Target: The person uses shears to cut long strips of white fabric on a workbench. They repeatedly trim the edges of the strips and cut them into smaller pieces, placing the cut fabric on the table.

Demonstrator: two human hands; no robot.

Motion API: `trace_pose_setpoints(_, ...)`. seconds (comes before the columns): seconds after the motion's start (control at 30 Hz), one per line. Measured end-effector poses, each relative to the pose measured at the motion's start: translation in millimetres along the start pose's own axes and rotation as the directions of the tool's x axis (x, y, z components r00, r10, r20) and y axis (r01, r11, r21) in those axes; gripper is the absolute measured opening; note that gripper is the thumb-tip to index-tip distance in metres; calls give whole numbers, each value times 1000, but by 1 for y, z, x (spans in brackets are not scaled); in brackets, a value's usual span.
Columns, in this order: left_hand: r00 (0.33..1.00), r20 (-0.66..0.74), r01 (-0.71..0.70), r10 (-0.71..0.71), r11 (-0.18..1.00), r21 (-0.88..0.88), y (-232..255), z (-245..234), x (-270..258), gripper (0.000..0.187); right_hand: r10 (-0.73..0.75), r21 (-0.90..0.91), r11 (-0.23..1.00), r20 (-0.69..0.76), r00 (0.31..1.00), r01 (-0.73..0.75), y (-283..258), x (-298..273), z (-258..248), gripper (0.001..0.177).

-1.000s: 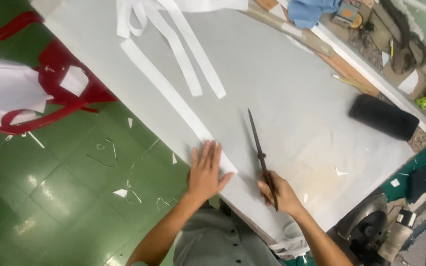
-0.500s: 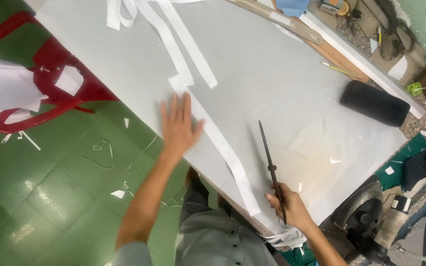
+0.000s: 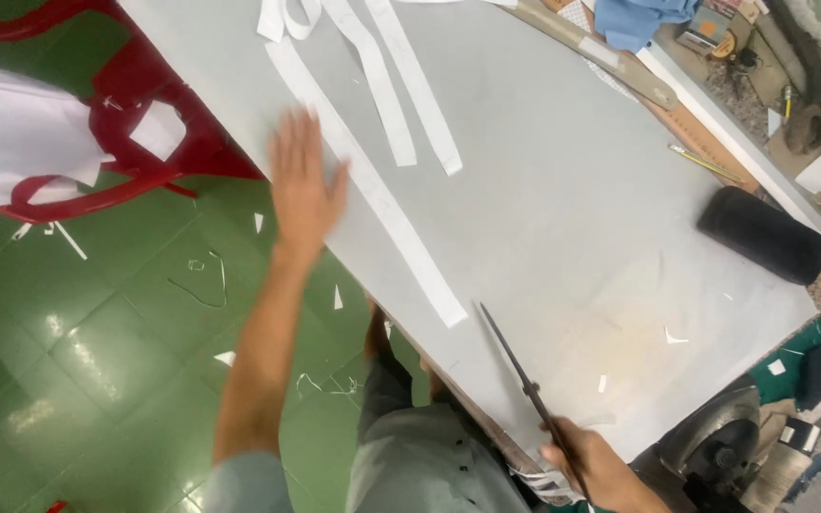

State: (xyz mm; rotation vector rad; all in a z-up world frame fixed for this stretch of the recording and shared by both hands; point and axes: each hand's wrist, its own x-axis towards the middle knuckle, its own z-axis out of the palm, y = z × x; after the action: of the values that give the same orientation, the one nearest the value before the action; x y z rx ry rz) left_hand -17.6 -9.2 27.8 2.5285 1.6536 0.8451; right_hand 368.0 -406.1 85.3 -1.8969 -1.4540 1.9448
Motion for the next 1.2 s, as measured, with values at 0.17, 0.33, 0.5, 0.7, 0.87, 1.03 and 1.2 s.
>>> trace_pose_setpoints(0.17, 929, 94, 339, -357, 725, -600, 123, -30, -142, 10, 227, 1, 971, 325, 918, -240, -36, -3, -19, 64)
trace_pose_setpoints(0.33, 325, 773, 881, -544, -123, -456, 201, -36, -195, 27, 64, 119, 986, 363, 930, -115, -47, 35, 2, 61)
trace_pose_setpoints(0.5, 197, 848, 790, -492, -432, -434, 217, -29, -200, 34, 55, 314, 940, 251, 967, -135, -71, 34, 32, 72)
trace_pose_setpoints(0.7, 136, 849, 782, -511, -470, -409, 212, -34, -186, 26, 75, 303, 936, 322, 944, -178, -31, 20, 58, 76)
trace_pose_setpoints(0.87, 100, 855, 748, -509, -529, -402, 212, -31, -184, 26, -44, 195, 981, 319, 947, -20, -32, 31, 60, 59)
trace_pose_setpoints(1.03, 61, 862, 743, -503, -553, -376, 210, -28, -185, 28, 71, 198, 970, 317, 946, -139, -45, 39, 64, 59)
trace_pose_setpoints(1.2, 88, 871, 744, -483, -550, -379, 209, -27, -187, 25, 44, 141, 987, 209, 977, -74, -59, 37, 68, 84)
